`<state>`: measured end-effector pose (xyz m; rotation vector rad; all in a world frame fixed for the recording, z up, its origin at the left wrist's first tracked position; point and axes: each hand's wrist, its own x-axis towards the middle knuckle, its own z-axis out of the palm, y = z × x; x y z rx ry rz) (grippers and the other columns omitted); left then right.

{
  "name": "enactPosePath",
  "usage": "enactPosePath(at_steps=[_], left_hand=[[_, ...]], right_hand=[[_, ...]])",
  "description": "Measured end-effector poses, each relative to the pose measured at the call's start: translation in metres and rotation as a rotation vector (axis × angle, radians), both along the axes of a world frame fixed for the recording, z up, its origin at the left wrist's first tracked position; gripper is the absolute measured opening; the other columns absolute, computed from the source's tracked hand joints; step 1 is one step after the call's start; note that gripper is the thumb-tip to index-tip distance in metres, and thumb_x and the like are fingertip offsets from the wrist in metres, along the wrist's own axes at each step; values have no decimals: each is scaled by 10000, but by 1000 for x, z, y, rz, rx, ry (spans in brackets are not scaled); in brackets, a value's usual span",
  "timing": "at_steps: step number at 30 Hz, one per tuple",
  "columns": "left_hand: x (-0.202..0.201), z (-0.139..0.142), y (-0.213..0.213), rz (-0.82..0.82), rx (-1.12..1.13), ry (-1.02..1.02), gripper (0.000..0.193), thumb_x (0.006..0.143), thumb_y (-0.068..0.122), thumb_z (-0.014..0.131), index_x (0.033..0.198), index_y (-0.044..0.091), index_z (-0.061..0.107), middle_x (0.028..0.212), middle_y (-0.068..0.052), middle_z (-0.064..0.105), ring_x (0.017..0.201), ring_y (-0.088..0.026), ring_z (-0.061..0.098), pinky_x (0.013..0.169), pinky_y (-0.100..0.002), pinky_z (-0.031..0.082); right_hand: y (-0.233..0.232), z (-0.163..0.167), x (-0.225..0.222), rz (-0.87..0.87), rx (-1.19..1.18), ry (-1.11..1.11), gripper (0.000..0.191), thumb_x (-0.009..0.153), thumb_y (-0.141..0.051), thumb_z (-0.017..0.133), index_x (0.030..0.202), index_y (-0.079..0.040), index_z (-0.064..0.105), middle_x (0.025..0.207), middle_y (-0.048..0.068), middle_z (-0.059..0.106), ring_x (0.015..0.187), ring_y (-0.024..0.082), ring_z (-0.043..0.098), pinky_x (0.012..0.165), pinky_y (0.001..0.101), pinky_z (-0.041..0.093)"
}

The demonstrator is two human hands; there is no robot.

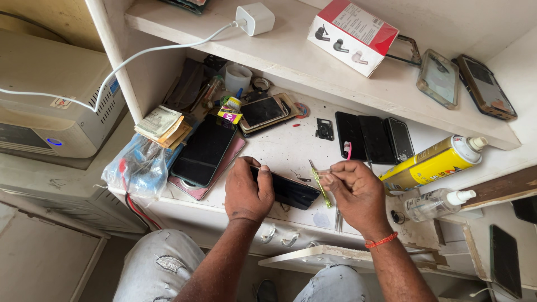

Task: The person disassembles a smartphone by prying off the back cover and removing internal components. They use a prying tool and a screwdriver to separate the case and unscrew parts. The person then handles another smartphone, removing its back cover and placing it aside.

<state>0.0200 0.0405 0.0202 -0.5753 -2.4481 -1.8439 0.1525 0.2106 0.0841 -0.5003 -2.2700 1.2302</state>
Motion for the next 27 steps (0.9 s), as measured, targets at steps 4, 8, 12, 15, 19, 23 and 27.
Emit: enactPosePath(at_steps=[4, 8, 12, 15, 19, 23, 27], left_hand=[[0, 0, 0, -10, -26, -50, 252, 937, 299, 565, 1038, 68, 558, 913, -137, 632, 936, -314, 610, 837, -478, 476], [0, -1, 0, -13, -21, -37, 253, 939, 295, 563, 1043, 65, 555, 920, -138, 628, 940, -312, 611, 840, -479, 474], [0, -1, 0, -3, -1, -4, 249, 939, 291, 568, 1039, 63, 557, 923, -140, 627, 941, -319, 609, 839, -481, 474], [0, -1, 0, -11, -21, -19, 249, 946, 291, 564, 1042, 61, 555, 914, -137, 628, 939, -318, 610, 841, -482, 472], [0, 0, 0, -9, -12, -29, 251, 941, 290, 569, 1042, 61, 558, 909, -137, 629, 935, -318, 610, 837, -481, 474], [0, 0, 0, -11, -11, -23, 250, 941, 290, 565, 1042, 61, 558, 905, -135, 626, 926, -314, 610, 833, -477, 475], [0, 0, 0, -15, -7, -11, 246, 942, 290, 564, 1036, 62, 560, 913, -136, 620, 931, -311, 609, 825, -473, 475]], right_hand=[[2, -3, 2, 2, -12, 39, 108, 959, -17, 686, 1058, 26, 681, 932, 117, 790, 858, 118, 755, 782, 258, 635], [4, -6, 4, 18, 0, 40, 121, 967, -9, 666, 1077, 29, 697, 951, 94, 784, 886, 108, 753, 803, 251, 632], [2, -4, 3, 17, 20, 2, 127, 958, -5, 670, 1078, 17, 707, 944, 75, 788, 889, 88, 750, 794, 231, 621], [-2, -2, 3, 8, 88, -44, 118, 942, -18, 706, 1055, 2, 730, 893, 62, 788, 826, 63, 718, 712, 211, 586], [-7, 0, 3, 8, 104, -44, 109, 932, -32, 719, 1036, -11, 742, 880, 40, 785, 805, 30, 698, 679, 189, 565], [-8, 2, 3, 11, 125, -12, 105, 943, -37, 711, 1044, -20, 732, 873, 36, 773, 799, 34, 691, 681, 191, 565], [-6, 5, 4, 17, 175, -21, 90, 940, -49, 719, 1026, -29, 734, 865, 29, 773, 804, 44, 709, 691, 198, 583]])
